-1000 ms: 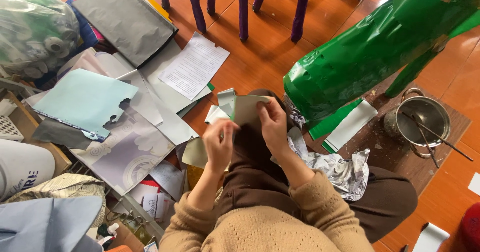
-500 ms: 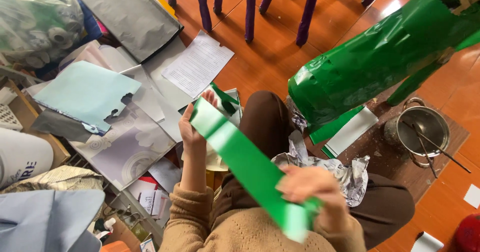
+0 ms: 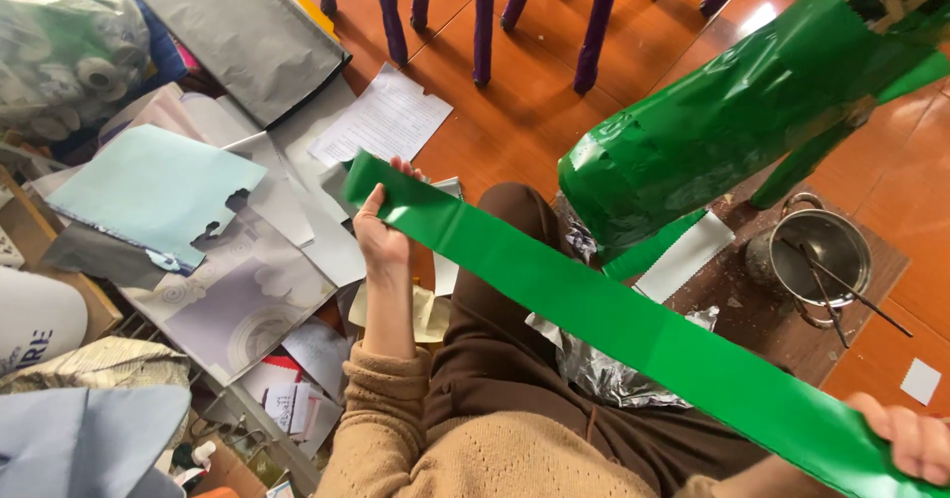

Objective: Decorating a horse sculpture by applying glue and colored foil.

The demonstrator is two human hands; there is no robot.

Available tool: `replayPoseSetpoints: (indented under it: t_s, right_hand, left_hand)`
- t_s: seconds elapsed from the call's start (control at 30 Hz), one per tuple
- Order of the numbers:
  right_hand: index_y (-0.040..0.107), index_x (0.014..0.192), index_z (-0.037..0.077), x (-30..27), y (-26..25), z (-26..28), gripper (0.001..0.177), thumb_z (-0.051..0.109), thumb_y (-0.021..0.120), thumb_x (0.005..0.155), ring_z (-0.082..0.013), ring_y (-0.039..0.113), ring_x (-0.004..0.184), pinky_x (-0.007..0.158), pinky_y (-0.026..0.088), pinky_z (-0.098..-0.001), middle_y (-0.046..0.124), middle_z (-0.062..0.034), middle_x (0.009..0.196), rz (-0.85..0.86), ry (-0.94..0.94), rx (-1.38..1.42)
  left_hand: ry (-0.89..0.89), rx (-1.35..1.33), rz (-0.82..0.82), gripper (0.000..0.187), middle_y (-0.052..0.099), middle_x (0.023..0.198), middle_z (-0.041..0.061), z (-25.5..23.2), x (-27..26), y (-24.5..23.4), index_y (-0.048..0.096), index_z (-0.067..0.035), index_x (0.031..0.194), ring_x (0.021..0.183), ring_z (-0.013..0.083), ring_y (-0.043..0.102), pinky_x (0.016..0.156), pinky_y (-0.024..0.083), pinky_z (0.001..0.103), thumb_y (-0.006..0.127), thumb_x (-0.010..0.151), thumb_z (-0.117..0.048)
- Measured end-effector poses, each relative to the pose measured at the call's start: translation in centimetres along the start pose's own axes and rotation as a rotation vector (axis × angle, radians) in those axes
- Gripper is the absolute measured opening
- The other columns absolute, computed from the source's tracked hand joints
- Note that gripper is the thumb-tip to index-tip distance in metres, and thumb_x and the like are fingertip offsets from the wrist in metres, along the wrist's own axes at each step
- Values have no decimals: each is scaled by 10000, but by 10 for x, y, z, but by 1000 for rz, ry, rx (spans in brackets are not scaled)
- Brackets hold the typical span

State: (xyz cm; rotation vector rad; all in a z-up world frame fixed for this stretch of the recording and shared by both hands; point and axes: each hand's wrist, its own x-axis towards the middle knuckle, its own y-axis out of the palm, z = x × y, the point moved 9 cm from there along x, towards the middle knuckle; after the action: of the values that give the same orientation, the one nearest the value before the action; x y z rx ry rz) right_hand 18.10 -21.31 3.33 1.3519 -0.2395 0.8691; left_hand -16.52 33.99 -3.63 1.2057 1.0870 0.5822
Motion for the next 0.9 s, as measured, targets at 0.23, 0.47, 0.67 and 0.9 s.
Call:
replayPoseSetpoints:
  t_s: [0.23, 0.47, 0.67, 0.9]
  right_hand:
    - [694, 1018, 116, 10, 31, 5, 164, 111, 534, 1052, -69, 625, 839, 963, 444, -271, 697, 24, 957, -23, 65, -485]
    - [696, 945, 59, 63, 157, -75, 111, 12, 596, 947, -147, 637, 794, 855, 504, -316, 692, -70, 914, -114, 98, -1011]
    - [697, 883, 11, 82, 180, -118, 101, -73, 648, 857, -214, 646, 756, 763, 555, -355, 687, -150, 877, -317, 94, -1472]
    - [596, 1082, -26, 78, 172, -117, 205, 43, 675, 906, -317, 663, 1011, 764, 536, -326, 627, -185, 1251, -284, -388, -1849]
  left_hand:
    - [-39, -52, -1, 322, 628, 1208, 255, 46, 13, 13, 558, 118, 1205, 1125, 404, 621, 1086, 429, 595, 497, 922, -21]
    - [-356, 886, 341, 414, 683, 1111, 260, 195, -126, 104, 623, 58, 1148, 1060, 311, 665, 979, 519, 470, 428, 1019, -283]
    - [-656, 875, 842, 448, 631, 1109, 348, 316, -202, 91, 578, 105, 1209, 1059, 424, 634, 869, 541, 544, 435, 1040, -284]
    - [-845, 1006, 956, 517, 585, 1260, 274, 347, -172, -13, 506, 23, 1301, 1162, 323, 578, 952, 509, 459, 351, 1020, -381]
